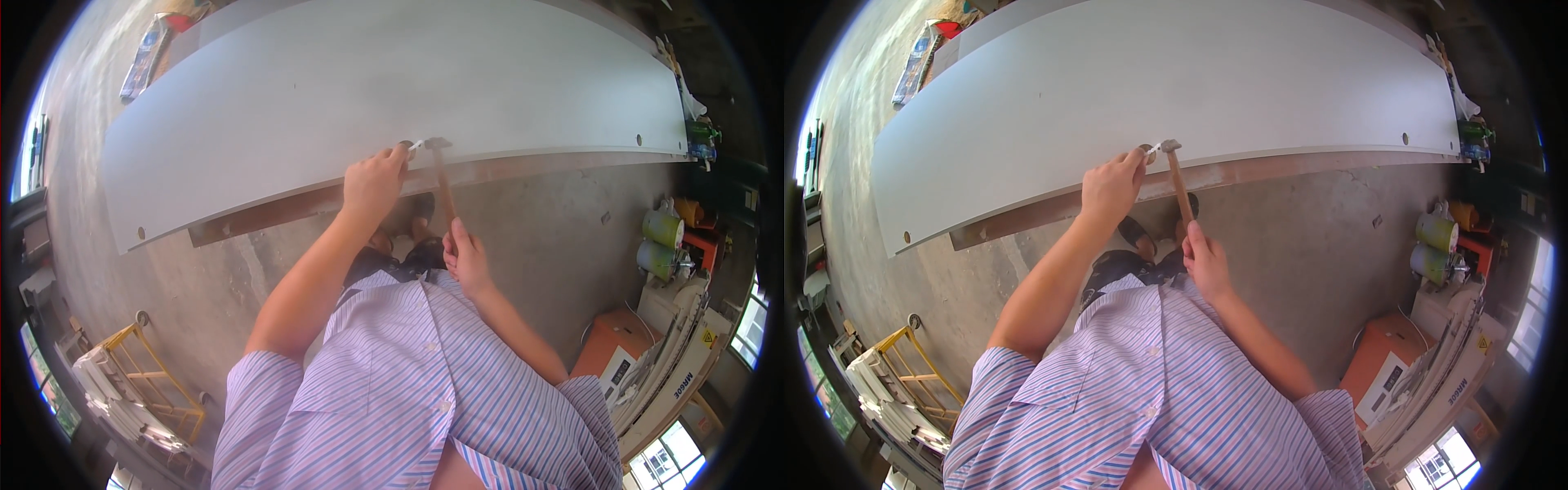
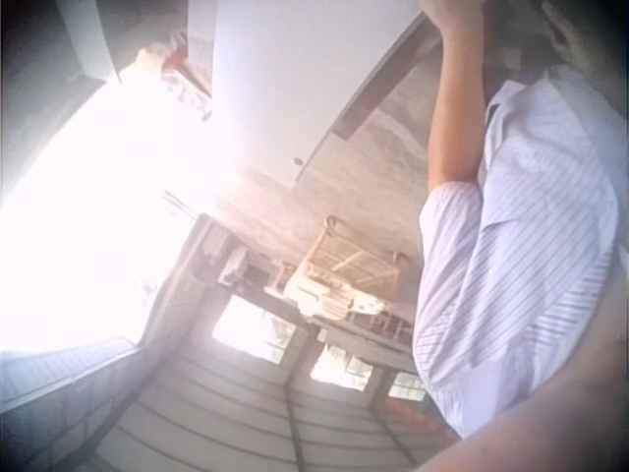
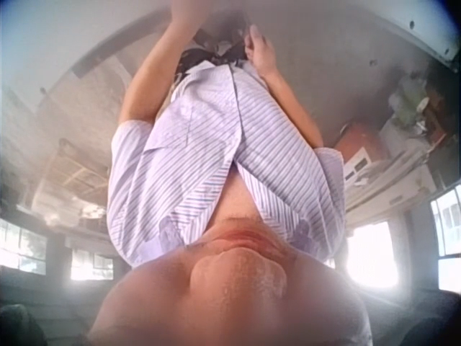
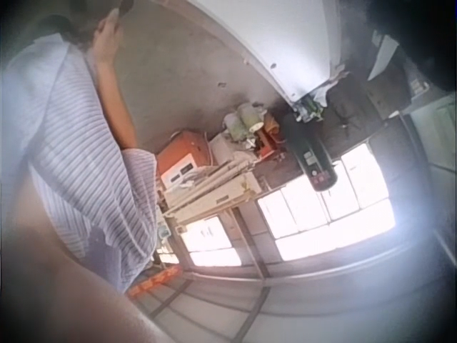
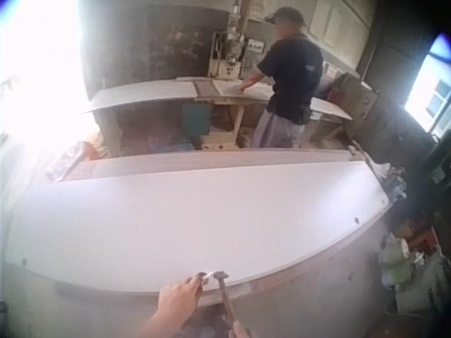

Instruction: The person places white plugs into pre-drilled holes on a white panel and taps them flush using a hammer.

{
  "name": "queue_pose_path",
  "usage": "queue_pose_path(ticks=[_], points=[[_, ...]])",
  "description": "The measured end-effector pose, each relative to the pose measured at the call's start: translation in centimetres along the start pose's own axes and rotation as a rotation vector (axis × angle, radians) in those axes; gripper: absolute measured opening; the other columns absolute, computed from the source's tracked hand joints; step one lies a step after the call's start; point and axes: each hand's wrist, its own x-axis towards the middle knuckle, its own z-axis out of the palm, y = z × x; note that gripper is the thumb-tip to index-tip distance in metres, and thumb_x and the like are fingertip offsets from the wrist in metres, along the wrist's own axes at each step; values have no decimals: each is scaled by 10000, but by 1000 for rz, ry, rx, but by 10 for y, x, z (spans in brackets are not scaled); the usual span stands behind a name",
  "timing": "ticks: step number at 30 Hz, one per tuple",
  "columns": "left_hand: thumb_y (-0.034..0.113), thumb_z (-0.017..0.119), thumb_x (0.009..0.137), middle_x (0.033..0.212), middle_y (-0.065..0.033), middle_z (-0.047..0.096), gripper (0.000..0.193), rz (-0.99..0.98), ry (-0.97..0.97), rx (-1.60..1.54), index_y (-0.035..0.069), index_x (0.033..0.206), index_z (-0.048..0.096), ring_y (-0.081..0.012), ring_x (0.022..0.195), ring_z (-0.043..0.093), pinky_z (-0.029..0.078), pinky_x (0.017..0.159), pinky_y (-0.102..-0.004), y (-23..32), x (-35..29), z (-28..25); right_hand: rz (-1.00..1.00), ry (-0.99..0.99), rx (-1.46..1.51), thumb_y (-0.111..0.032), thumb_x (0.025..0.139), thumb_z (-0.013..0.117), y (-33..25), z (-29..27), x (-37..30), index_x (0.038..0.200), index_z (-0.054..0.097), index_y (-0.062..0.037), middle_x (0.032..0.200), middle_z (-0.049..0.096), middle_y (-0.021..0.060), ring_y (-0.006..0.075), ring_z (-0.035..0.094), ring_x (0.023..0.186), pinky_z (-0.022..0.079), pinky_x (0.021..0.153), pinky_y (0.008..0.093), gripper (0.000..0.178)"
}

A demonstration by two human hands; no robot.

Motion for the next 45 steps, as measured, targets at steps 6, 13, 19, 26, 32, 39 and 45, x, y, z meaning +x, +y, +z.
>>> queue_pose_path(ticks=[6,13,19,26,32,39,45], points=[[246,565,995,872,-65,706,122,16,-36,-22,145,1033,621,-340,687,671,508,583,-459,-4,1,-6,37,-15,29,-613,1006,491,-4,-2,1,757,480,-133,537,381,-59,39,300,400,214,357,215,541],[230,572,989,884,-59,713,108,7,-43,-27,148,1023,633,-331,698,676,509,584,-450,-2,2,-8,23,-41,22,-611,1012,479,-4,-4,1,762,479,-131,541,387,-57,38,310,402,225,355,215,541],[222,573,987,892,-52,719,103,-12,-19,-28,149,1025,635,-326,706,681,513,598,-448,-2,1,-5,7,-49,2,-602,1017,477,-5,-5,-1,765,480,-127,542,392,-58,35,316,404,234,355,210,537],[239,560,996,897,-53,725,126,-28,-50,-18,143,1024,637,-328,715,682,516,606,-448,0,3,-8,-2,-43,14,-593,1020,480,-2,-4,-3,773,485,-125,548,396,-59,32,316,410,235,361,204,529],[264,547,1011,894,-54,724,149,-40,-56,5,146,1019,638,-331,709,680,515,605,-452,-2,2,-7,-26,-38,-28,-572,1038,454,-6,-2,-3,769,488,-122,552,398,-57,33,309,411,231,367,209,525],[273,549,1012,891,-49,720,146,-49,-45,2,155,1010,636,-331,721,680,509,603,-454,0,1,-6,-363,-51,-26,-500,1053,474,-8,-2,0,750,520,-83,615,419,-43,34,363,548,251,499,215,517],[275,545,1011,870,-49,708,150,-72,-49,17,151,992,628,-340,707,669,499,599,-463,-2,1,-2,-261,28,-196,-521,1056,444,-6,2,-3,738,500,-87,608,428,-47,32,364,516,243,461,227,542]])
